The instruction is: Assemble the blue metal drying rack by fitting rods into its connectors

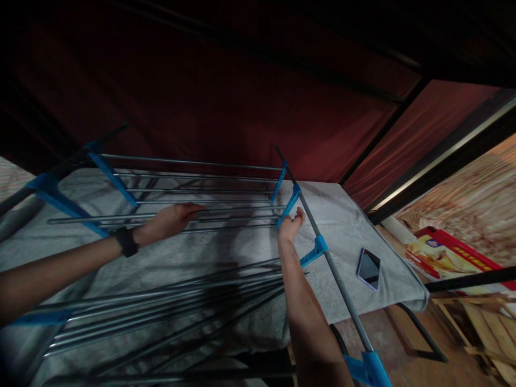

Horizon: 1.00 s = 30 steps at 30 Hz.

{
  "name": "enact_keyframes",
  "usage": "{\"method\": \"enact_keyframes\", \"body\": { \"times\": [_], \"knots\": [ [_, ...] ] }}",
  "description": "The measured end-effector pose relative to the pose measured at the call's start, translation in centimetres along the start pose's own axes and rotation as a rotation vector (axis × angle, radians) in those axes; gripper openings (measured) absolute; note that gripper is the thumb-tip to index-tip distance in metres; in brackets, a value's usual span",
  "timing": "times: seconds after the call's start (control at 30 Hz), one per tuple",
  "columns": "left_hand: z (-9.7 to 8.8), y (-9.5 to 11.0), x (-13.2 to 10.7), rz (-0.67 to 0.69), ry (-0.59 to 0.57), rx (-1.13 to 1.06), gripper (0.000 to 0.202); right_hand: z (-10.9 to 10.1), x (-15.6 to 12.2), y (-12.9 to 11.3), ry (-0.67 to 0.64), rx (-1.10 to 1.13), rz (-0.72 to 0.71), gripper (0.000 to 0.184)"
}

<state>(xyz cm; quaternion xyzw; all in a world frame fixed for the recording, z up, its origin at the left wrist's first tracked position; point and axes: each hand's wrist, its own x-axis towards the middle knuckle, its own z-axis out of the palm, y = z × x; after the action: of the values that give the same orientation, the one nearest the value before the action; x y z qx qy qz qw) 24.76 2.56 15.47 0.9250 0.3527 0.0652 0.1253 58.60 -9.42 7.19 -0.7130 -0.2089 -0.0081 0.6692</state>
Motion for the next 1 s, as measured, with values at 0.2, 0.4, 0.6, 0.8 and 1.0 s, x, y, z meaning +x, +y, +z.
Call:
{"method": "enact_keyframes", "body": {
  "times": [0.2,0.4,0.6,0.8,1.0],
  "knots": [
    [1.0,-0.1,0.3,0.018,0.017,-0.017,0.047,-1.1,0.2,-0.5,-0.196,0.118,-0.066,0.050],
    [1.0,-0.5,0.6,0.018,0.016,-0.042,0.047,-1.3,0.3,-1.0,-0.234,0.126,-0.067,0.052],
    [0.9,-0.5,0.6,0.003,0.025,-0.055,0.049,-1.3,0.4,-1.0,-0.270,0.150,-0.081,0.050],
    [1.1,-1.0,1.3,-0.019,0.022,-0.122,0.049,-1.5,0.4,-1.1,-0.275,0.127,-0.078,0.049],
    [1.0,-1.4,1.5,0.033,0.024,-0.138,0.050,-1.8,0.5,-1.7,-0.283,0.136,-0.049,0.045]
  ]
}}
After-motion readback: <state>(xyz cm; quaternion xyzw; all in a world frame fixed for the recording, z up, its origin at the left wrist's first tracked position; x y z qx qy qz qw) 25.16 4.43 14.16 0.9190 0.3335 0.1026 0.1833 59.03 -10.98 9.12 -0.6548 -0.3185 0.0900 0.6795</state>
